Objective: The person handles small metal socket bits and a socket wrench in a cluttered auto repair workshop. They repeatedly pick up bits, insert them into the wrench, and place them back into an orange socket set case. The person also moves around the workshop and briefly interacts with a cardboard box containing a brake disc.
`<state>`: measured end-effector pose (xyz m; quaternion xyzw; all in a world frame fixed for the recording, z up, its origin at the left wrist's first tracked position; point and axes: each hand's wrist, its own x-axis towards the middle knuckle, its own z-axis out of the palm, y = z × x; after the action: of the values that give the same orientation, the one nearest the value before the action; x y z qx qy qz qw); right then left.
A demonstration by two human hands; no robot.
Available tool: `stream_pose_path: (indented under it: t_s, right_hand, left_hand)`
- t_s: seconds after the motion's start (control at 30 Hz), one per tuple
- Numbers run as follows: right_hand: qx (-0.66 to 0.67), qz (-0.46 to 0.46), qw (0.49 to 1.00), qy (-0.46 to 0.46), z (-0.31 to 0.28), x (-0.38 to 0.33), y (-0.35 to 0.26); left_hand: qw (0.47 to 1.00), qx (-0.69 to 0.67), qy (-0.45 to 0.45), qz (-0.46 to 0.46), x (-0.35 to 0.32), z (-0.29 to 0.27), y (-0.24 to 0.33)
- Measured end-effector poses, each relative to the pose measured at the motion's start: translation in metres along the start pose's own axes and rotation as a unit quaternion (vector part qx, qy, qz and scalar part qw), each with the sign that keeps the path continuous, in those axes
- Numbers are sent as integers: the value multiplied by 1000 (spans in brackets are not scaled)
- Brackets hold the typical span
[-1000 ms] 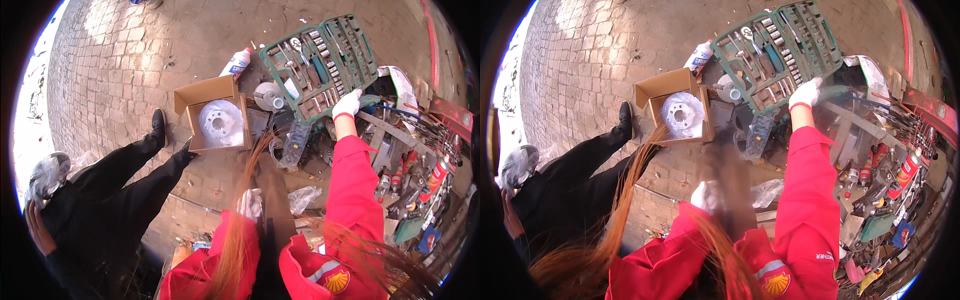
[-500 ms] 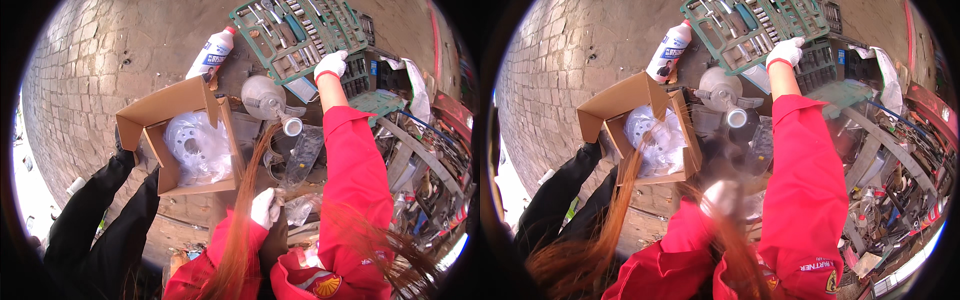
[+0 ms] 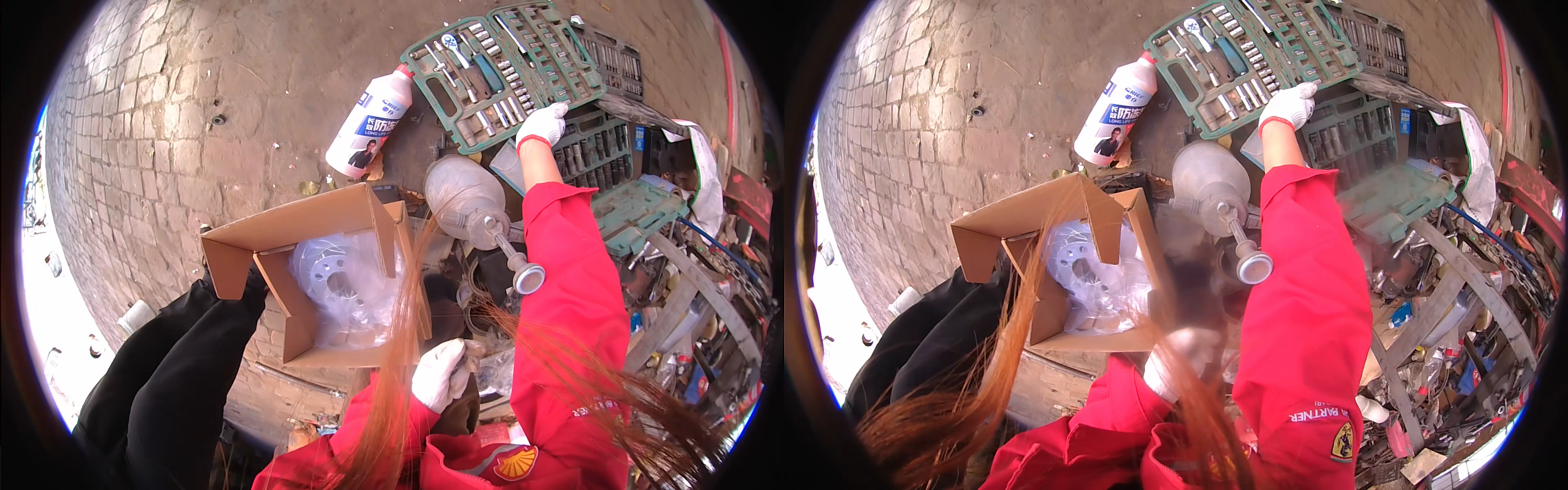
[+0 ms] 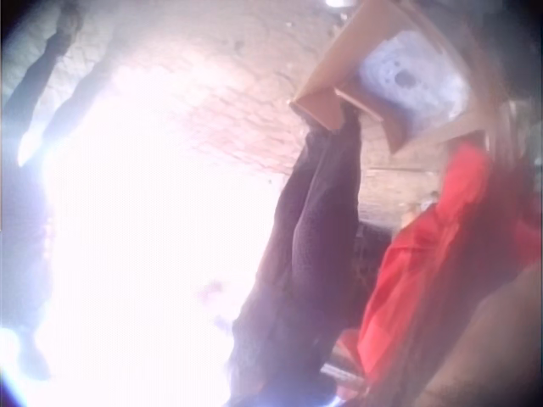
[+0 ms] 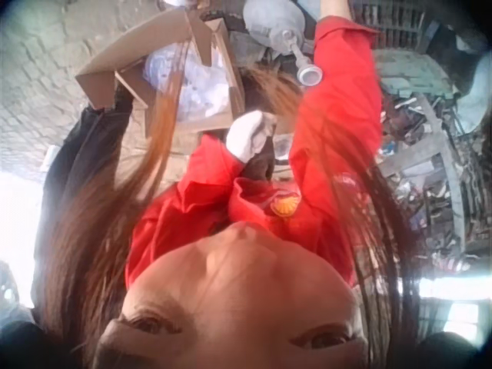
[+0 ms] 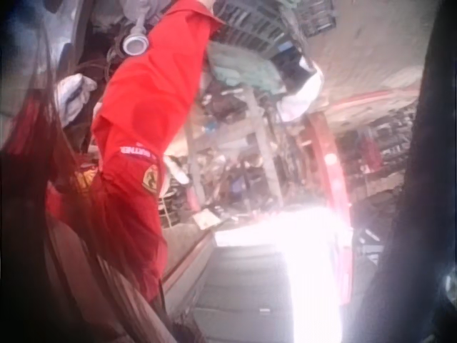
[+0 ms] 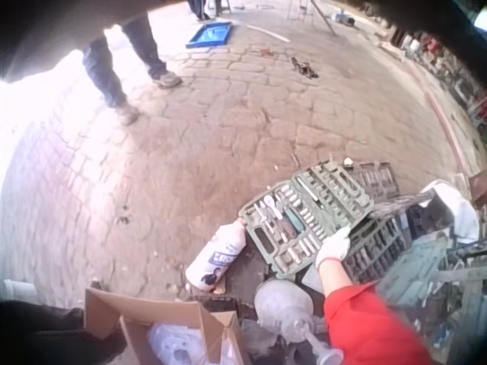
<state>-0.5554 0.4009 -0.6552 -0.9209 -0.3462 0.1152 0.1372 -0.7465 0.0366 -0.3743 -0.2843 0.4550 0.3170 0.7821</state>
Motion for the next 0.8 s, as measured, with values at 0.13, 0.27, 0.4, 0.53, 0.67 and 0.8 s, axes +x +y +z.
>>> stream_pose_path:
  t_s: [0.13, 0.27, 0.4, 0.53, 0.67, 0.8]
  right_hand:
    - [14, 56, 997, -51, 16, 2, 6]
    - [-174, -87, 980, -29, 38, 3, 18]
    - [-444, -134, 876, -129, 46, 6, 20]
    - [-368, -112, 908, -168, 56, 14, 26]
    - [28, -23, 997, -63, 73, 18, 43]
    - [8, 21, 1000, -3, 78, 13, 49]
  left_hand:
    - [997, -26, 11, -74, 13, -13, -9]
    - [984, 161, -61, 55, 14, -25, -13]
    - [992, 106, -61, 25, 10, -18, -1]
    - [999, 44, -5, -9, 1, 7, 17]
    - [997, 72, -27, 4, -6, 23, 35]
    - [994, 27, -91, -51, -7, 25, 46]
